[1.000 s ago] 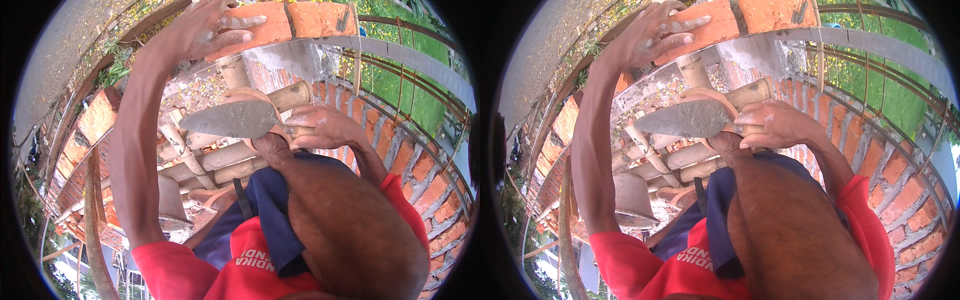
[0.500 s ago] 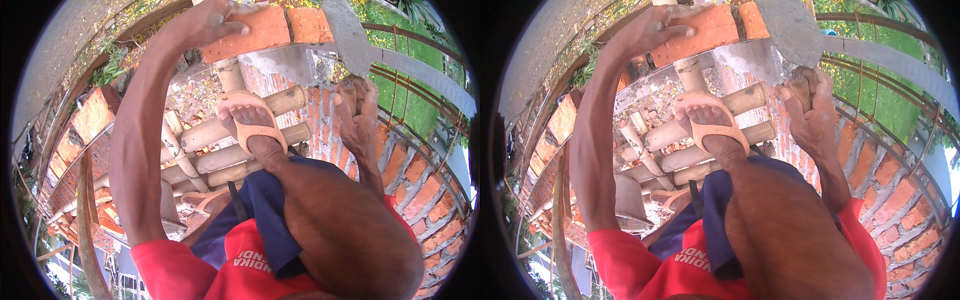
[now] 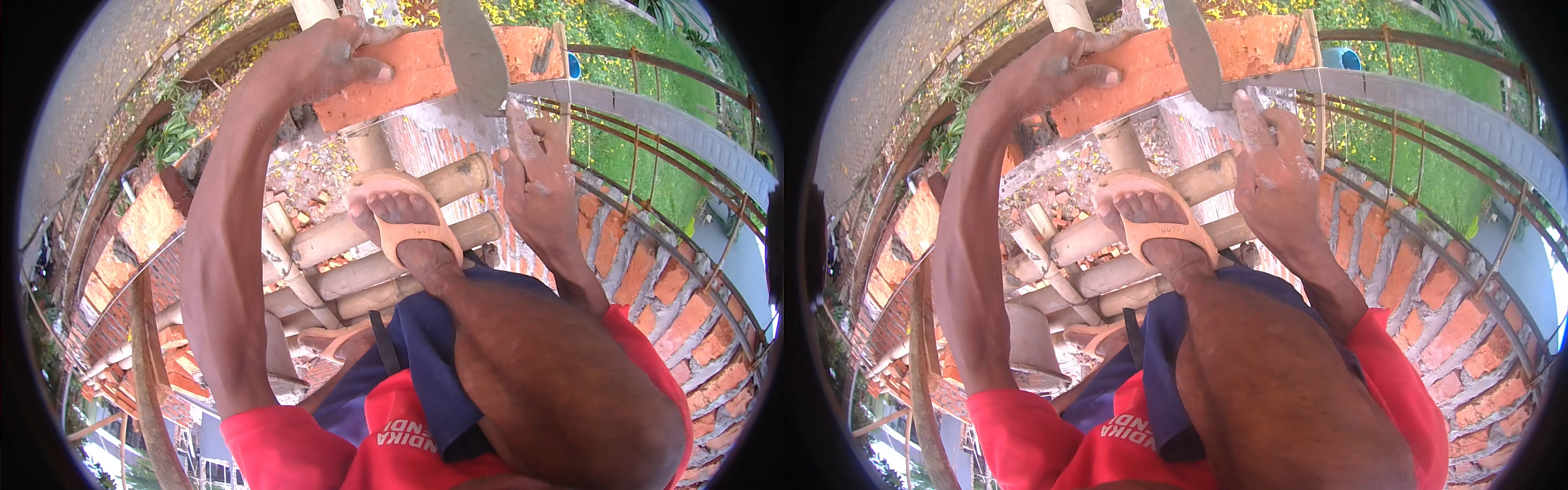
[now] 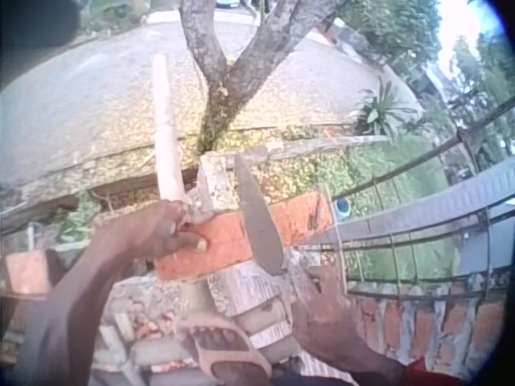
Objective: The person scoops mortar from a bucket with a trowel and applies it to a brick wall. They place red bricks onto the mortar, tap them into position, and scrape away excess mortar. The person repeats this process to build up the wall layer by layer.
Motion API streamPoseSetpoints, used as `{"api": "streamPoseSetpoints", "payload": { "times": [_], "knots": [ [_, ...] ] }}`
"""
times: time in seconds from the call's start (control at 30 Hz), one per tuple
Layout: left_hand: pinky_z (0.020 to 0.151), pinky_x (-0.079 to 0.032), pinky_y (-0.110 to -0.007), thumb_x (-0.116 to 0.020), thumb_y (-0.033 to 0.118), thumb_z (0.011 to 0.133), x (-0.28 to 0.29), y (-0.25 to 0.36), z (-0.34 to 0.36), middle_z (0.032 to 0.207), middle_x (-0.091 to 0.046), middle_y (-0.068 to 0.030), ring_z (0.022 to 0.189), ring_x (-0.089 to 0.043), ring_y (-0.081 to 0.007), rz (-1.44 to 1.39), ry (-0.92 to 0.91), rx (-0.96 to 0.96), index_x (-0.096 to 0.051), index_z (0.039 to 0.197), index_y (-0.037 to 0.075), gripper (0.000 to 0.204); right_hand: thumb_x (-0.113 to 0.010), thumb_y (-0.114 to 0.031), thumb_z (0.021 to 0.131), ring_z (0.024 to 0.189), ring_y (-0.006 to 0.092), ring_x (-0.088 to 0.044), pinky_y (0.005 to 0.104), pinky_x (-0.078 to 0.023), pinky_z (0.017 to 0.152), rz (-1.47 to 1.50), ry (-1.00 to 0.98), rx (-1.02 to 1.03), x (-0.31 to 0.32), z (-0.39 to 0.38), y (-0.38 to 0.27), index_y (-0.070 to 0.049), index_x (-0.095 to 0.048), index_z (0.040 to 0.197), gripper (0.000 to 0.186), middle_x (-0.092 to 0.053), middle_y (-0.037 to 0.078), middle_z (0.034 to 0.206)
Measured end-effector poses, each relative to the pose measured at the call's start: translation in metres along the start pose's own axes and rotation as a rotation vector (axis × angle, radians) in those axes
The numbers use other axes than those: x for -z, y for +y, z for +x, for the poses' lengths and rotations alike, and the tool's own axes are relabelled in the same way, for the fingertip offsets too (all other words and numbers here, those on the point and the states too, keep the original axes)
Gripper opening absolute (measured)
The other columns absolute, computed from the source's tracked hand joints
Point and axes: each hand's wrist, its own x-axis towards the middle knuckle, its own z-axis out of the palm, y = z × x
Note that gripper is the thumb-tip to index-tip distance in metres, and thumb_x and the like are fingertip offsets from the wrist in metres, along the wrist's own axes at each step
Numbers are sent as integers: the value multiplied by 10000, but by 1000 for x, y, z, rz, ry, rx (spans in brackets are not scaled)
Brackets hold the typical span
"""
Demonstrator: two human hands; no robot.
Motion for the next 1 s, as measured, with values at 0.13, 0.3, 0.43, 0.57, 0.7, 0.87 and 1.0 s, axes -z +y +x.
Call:
{"api": "streamPoseSetpoints", "payload": {
  "times": [0.13, 0.3, 0.43, 0.57, 0.7, 0.87, 1.0],
  "knots": [
    [910, -543, -430, -782, 298, 922, -3, 2, 2, 1115, -760, -223, 997, -729, -315, -7, 92, -33, -641, 1440, 101, 572, -621, 37, 927, 1006, 345, -647, 408, -547, 816, 41, 54, 39, -2, 3, 4, -51, -577, 1480, 562, -577, 203, 1230],
    [937, -534, -433, -766, 283, 940, -5, 4, -3, 1125, -753, -241, 997, -727, -337, 27, 87, 48, -640, 1449, 156, 540, -619, 95, 894, 1009, 341, -649, 407, -547, 817, 78, 17, 59, -5, 6, 4, -43, -583, 1473, 597, -592, 201, 1202],
    [1017, -522, -426, -749, 350, 957, -3, 9, -7, 1346, -713, -146, 1172, -684, -264, 40, 44, 62, -576, 1519, 232, 600, -620, 90, 896, 1032, 343, -646, 408, -540, 846, 108, 52, 42, -6, 7, 2, -36, -584, 1470, 589, -602, 200, 1187],
    [1020, -522, -438, -758, 322, 944, -5, 9, -6, 1364, -699, -165, 1213, -678, -273, 42, 74, 63, -577, 1516, 223, 609, -624, 85, 897, 1057, 350, -639, 414, -531, 884, 63, 47, 47, -5, 9, 1, -35, -590, 1465, 582, -606, 204, 1192],
    [1039, -514, -434, -756, 302, 942, -7, 5, -3, 1377, -681, -194, 1232, -672, -309, 17, 47, 95, -572, 1516, 197, 612, -633, 67, 907, 1067, 358, -637, 423, -529, 894, 71, 38, 46, -5, 10, 0, -33, -596, 1458, 562, -608, 206, 1199],
    [1041, -512, -451, -745, 254, 935, -13, 12, -8, 1370, -669, -216, 1211, -667, -349, 88, 156, 30, -583, 1494, 117, 598, -622, 17, 946, 1084, 350, -634, 421, -527, 907, 90, -4, -6, -3, 10, 0, 1, -600, 1429, 483, -614, 197, 1196],
    [1089, -473, -484, -721, 193, 927, -49, 45, -24, 1464, -581, -173, 1357, -537, -344, 485, 391, 53, -598, 1451, 36, 561, -620, -45, 973, 1097, 333, -636, 408, -535, 918, 82, -45, 5, 15, 22, 1, 30, -572, 1433, 469, -631, 186, 1236]
  ]
}}
